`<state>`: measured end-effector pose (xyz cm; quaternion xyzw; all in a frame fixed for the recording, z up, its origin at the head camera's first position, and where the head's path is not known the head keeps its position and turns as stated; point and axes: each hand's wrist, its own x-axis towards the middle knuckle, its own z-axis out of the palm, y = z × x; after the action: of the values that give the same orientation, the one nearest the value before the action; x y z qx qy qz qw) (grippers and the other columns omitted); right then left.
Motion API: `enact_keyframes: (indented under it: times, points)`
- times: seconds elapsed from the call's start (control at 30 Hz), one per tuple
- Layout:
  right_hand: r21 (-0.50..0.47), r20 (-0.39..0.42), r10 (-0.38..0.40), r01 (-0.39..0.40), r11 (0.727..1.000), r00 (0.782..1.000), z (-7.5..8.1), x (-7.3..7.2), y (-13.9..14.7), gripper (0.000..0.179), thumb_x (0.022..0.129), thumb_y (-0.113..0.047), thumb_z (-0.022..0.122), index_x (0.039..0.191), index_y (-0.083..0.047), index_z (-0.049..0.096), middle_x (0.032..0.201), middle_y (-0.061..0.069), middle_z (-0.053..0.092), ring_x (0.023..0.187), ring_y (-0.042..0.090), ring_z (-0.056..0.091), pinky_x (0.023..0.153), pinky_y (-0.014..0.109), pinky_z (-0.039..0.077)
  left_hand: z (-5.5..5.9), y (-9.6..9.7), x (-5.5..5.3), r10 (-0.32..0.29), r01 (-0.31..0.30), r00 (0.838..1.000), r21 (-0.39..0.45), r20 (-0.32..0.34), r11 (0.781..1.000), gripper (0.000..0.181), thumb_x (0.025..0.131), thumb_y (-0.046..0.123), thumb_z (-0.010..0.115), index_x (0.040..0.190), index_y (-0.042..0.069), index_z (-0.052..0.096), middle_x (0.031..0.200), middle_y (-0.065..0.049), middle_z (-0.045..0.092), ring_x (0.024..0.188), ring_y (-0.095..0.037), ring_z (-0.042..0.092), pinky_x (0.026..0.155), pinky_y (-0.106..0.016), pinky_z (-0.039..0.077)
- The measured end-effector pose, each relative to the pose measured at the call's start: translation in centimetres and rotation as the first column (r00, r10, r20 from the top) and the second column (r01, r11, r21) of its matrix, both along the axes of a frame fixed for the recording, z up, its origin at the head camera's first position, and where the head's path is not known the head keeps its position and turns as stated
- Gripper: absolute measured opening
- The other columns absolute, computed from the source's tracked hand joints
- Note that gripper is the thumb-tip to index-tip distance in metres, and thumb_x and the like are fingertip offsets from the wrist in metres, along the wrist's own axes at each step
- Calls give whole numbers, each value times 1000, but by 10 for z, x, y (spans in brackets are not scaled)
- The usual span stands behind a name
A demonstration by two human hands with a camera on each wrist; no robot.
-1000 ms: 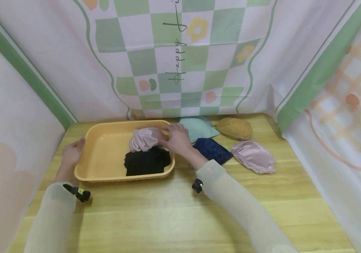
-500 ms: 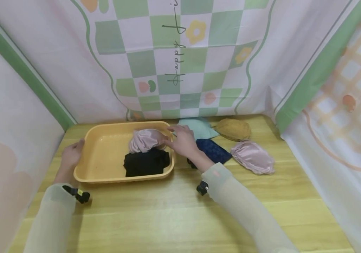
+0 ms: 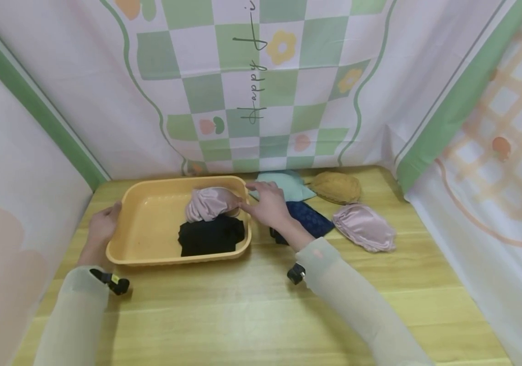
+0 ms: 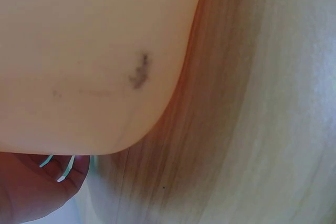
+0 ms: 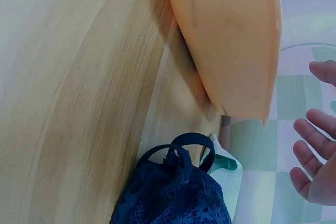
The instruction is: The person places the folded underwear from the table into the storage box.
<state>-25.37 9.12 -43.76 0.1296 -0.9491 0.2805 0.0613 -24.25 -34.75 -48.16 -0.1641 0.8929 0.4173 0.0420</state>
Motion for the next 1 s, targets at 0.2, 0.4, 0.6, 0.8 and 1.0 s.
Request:
enact_keyframes:
  times: [0.2, 0.4, 0.6, 0.8, 1.0]
  points:
    - [-1, 1, -2, 2, 1000, 1000, -1, 3, 5, 60, 88, -49, 73, 138, -18, 60, 137, 3, 63, 128, 30, 50, 111, 55, 37, 0, 1, 1, 11, -12, 1000, 17, 12, 1000, 86, 100, 67, 21, 151, 1, 38, 146, -34, 45, 128, -47, 48, 108, -56, 42]
    - [-16, -23, 0, -1, 1000, 1000, -1, 6, 13, 61, 88, -48, 73, 137, -14, 60, 135, 5, 64, 126, 32, 51, 108, 56, 39, 1, 2, 2, 17, -17, 1000, 15, 9, 1000, 86, 100, 68, 21, 150, 1, 40, 142, -33, 48, 123, -44, 51, 102, -50, 46]
    - [-40, -9, -4, 4, 999, 1000, -1, 7, 22, 61, 89, -48, 72, 138, -14, 59, 137, 4, 63, 128, 31, 49, 110, 56, 37, 1, 2, 1, 14, -14, 1000, -3, 6, 1000, 85, 100, 67, 21, 149, 0, 41, 141, -33, 49, 123, -44, 51, 101, -50, 46]
    - [-65, 26, -12, 14, 998, 1000, 0, 11, 28, 59, 89, -45, 72, 139, -16, 57, 138, 5, 62, 129, 31, 48, 112, 57, 35, 0, 1, 1, 2, -2, 1000, -2, 14, 1000, 87, 100, 68, 20, 149, 0, 41, 140, -33, 50, 122, -44, 52, 98, -48, 47]
    - [-53, 9, -10, 10, 999, 1000, 1, 13, 37, 60, 89, -44, 73, 139, -15, 57, 138, 6, 62, 129, 31, 48, 111, 57, 37, 0, 1, 1, -5, 5, 1000, 4, 8, 1000, 87, 100, 67, 20, 151, -1, 38, 144, -35, 46, 126, -48, 50, 106, -56, 44]
